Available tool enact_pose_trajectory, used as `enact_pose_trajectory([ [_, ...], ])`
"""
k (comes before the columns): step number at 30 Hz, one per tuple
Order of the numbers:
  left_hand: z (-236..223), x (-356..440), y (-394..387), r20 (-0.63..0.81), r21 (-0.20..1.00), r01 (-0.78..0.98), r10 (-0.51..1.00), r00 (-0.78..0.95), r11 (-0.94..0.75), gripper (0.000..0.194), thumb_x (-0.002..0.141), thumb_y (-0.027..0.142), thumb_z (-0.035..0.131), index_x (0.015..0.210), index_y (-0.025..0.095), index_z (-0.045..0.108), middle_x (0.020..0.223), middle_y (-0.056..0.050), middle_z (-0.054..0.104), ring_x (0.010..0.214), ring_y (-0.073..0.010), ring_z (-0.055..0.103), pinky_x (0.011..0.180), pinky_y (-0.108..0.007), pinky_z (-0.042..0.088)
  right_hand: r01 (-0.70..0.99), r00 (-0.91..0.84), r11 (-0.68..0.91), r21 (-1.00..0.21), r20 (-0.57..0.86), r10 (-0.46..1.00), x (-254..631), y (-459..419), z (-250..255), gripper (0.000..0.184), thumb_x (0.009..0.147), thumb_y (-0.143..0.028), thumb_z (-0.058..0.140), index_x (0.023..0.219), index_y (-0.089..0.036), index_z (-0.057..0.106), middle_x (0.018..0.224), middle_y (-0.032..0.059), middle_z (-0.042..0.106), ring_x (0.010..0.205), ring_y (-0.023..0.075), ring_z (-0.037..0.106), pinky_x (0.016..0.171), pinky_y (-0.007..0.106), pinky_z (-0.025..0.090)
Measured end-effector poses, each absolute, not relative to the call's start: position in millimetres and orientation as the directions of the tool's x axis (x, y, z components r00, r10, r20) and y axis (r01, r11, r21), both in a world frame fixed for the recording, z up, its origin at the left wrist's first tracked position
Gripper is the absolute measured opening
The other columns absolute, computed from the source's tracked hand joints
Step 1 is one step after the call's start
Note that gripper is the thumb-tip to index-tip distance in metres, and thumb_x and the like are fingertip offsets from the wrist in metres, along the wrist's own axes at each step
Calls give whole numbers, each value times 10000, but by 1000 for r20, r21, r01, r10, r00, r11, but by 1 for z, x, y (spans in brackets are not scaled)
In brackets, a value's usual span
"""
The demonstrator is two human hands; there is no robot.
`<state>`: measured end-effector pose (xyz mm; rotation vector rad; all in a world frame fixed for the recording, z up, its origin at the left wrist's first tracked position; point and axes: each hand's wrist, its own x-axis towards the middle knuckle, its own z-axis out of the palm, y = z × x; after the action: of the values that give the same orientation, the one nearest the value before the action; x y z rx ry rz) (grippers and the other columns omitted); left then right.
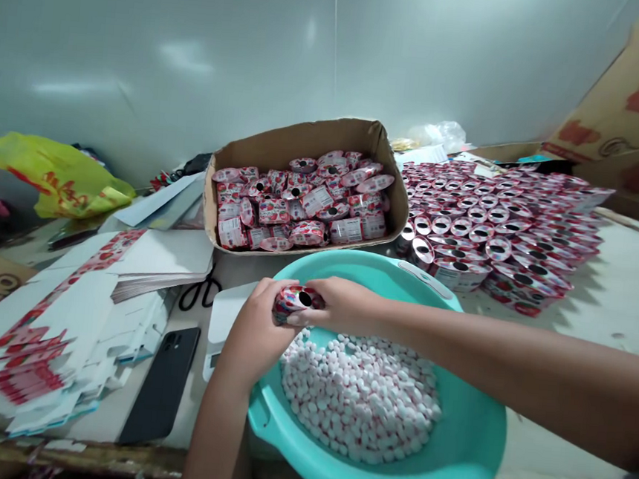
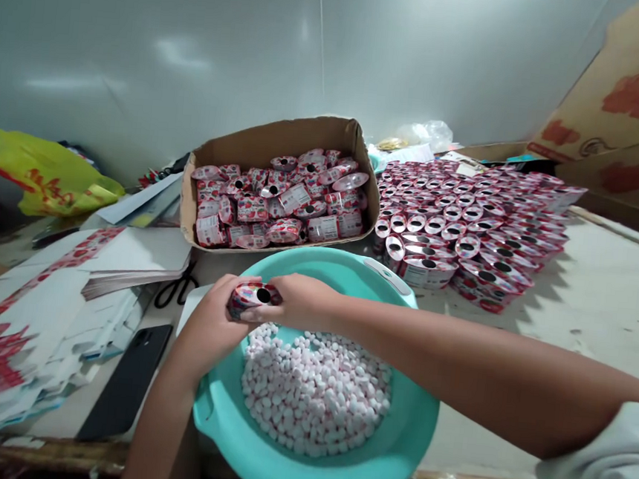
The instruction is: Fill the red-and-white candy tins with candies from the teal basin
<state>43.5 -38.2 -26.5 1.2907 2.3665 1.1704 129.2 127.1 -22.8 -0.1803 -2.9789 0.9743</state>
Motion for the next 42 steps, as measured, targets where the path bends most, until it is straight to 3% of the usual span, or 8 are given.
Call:
enact_pose_trajectory([
  [6,-27,43,-39,231,757,608,772,-592,239,355,808,235,678,1160,255,639,1148,-38,603,1060,-205,618,898,-297,504,91,-990,812,-577,37,137,129,127,-24,513,803,-713,603,886,-209,558,766,34,630,609,145,456,543,287,251],
  [15,-31,44,-42,254,842,523,758,-601,132,341,801,258,722,1127,232,624,1105,-32,610,1025,-183,635,875,-261,508,16,-978,801,-598,156,135,131,127,-21,499,775,-656,676,754,-213,447,640,-31,518,563,111,368,540,288,224],
  [30,-29,44,-42,231,827,536,766,-600,171,330,793,244,704,1114,219,628,1088,-45,640,1019,-204,636,865,-280,507,17,-986,821,-571,125,107,133,128,-17,488,788,-669,645,761,-207,491,644,-15,539,565,115,379,540,290,227],
  [34,-27,45,-42,212,754,605,777,-593,256,311,783,219,696,1086,238,626,1088,-27,620,998,-198,621,831,-277,487,-10,-986,901,-433,154,64,135,128,-15,450,829,-640,622,853,-192,591,746,34,598,613,141,435,554,294,253],
  [37,-25,46,-43,197,716,632,782,-591,297,349,790,221,680,1125,253,588,1100,-22,620,994,-208,613,806,-291,476,-126,-959,924,-361,282,-20,138,127,-16,450,854,-599,624,1001,-175,639,935,87,636,746,182,537,626,303,350],
  [42,-28,45,-41,212,609,731,825,-524,308,271,792,173,626,1052,215,564,1058,-44,622,983,-235,598,802,-334,457,-351,-843,903,-248,504,-189,139,123,-24,441,885,-300,618,1311,-209,548,1122,105,617,987,230,574,826,362,466],
])
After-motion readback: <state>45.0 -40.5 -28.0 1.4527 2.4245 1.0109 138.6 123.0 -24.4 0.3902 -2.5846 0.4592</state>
